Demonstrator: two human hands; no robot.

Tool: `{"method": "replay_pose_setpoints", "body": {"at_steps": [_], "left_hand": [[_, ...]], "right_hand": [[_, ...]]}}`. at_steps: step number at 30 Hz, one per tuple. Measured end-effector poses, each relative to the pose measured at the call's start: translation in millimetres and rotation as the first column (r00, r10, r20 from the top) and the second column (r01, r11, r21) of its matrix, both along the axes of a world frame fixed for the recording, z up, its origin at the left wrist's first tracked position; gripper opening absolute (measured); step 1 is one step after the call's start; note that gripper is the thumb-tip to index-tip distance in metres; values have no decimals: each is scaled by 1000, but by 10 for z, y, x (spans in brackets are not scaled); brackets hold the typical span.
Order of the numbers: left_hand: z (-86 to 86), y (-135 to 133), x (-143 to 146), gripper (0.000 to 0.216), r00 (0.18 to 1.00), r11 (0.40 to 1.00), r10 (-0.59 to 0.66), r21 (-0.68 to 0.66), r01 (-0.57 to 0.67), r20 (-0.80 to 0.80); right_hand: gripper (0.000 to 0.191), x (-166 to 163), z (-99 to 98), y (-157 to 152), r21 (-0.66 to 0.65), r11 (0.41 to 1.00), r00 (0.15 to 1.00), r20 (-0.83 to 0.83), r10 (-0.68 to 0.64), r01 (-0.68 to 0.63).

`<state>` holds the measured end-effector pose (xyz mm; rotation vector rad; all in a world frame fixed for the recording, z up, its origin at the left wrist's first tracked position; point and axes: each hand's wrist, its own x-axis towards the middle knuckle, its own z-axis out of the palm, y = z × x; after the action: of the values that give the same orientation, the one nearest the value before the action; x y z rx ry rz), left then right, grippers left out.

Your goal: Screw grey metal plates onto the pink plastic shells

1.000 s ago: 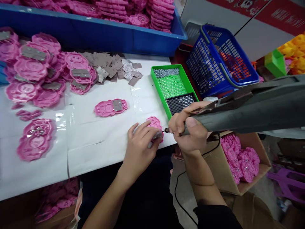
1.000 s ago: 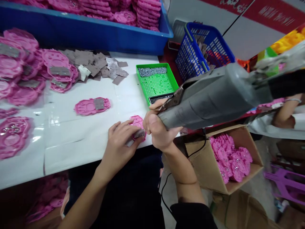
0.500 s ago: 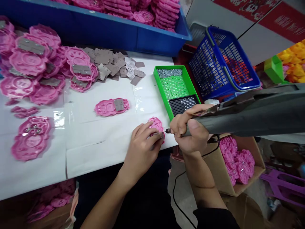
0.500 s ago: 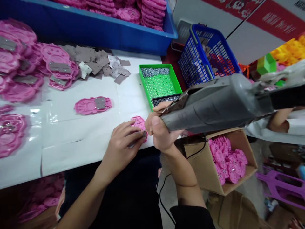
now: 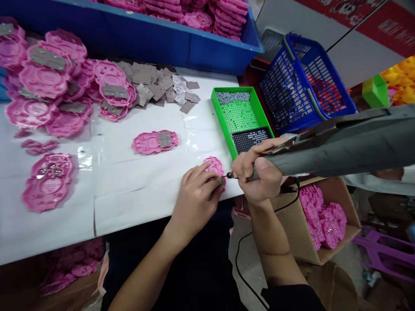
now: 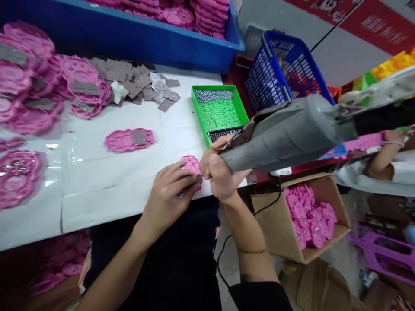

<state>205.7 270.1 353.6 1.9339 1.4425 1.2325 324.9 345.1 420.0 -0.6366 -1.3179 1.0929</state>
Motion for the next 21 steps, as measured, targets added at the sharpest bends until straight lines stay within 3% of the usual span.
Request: {"method": "replay_pose_setpoints", "body": {"at_steps": [8,12,15,17,21], "left_hand": [[-38,4,11,9,1000,999,12,29,-12,9],[-53,-3,3,8,1000,1000,8,29,-8,10],[-44,-5,-7,9,1000,1000,-7,20,8,-19],[-37,-8,-12,10,999,1000,-21,14,21,-50],[-50,-26,-9,21,987,998,-46,30,51,-152]], "right_hand": [[24,25,-61,44,-39,985,986,10,169,-168],[27,18,-21,71,-44,984,985,0,175,-175],[23,21,139,79,-6,997,996,-41,78,-78],[14,54,291,111,57,996,995,-84,-60,65],[8,235,495,373,99,914,916,-126,-380,392]]}}
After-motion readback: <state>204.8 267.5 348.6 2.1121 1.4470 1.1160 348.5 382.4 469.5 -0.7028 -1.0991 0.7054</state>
